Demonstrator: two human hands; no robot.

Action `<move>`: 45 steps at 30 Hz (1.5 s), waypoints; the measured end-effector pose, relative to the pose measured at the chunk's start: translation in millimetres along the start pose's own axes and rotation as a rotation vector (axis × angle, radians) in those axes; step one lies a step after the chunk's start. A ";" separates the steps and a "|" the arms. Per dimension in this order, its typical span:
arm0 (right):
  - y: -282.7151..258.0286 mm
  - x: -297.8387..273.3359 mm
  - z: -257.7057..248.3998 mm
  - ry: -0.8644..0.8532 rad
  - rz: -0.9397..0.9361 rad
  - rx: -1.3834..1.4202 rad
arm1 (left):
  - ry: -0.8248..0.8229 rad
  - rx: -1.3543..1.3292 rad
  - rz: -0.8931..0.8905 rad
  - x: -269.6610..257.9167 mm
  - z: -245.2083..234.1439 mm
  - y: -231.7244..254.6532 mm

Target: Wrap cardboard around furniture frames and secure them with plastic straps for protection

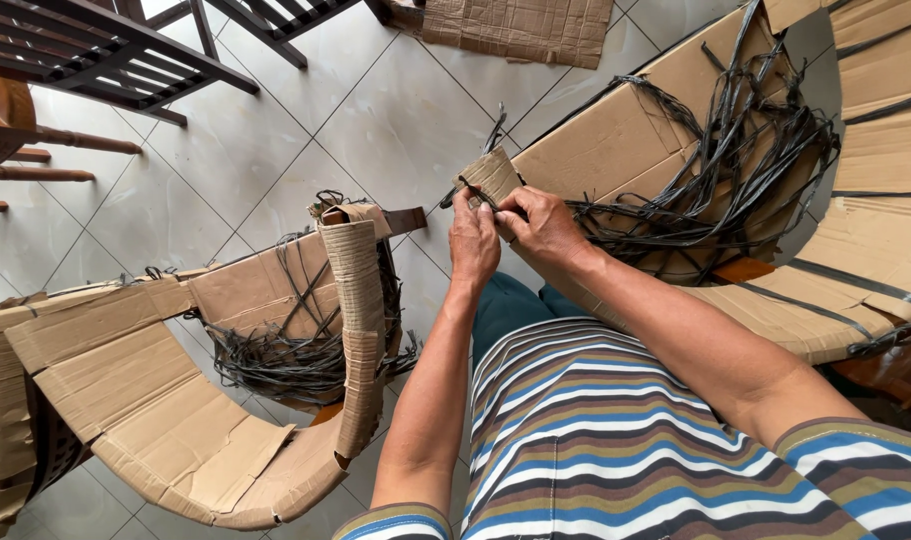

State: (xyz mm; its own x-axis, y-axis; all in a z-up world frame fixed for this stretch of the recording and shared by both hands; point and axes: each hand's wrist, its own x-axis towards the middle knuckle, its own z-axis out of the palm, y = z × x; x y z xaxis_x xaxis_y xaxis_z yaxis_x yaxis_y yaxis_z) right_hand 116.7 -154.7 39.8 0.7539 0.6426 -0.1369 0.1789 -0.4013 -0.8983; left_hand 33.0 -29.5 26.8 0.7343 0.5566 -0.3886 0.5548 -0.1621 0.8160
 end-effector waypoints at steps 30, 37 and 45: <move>15.3 4.4 5.4 -0.012 0.376 0.487 | 0.108 0.243 0.385 -25.1 9.0 -2.0; 28.4 6.1 11.0 0.039 0.243 0.285 | 0.136 0.311 0.466 -22.6 13.1 -18.5; 6.7 -7.7 0.5 -0.045 -0.207 -0.073 | 0.138 0.239 0.462 -21.0 12.0 -22.7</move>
State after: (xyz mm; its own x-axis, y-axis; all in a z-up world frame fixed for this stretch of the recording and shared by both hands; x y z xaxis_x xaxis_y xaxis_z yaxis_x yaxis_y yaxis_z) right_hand 111.8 -162.0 34.7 0.6676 0.7440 0.0272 0.3732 -0.3027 -0.8770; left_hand 9.7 -47.3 11.3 0.8734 0.4832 0.0607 0.2718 -0.5871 0.7625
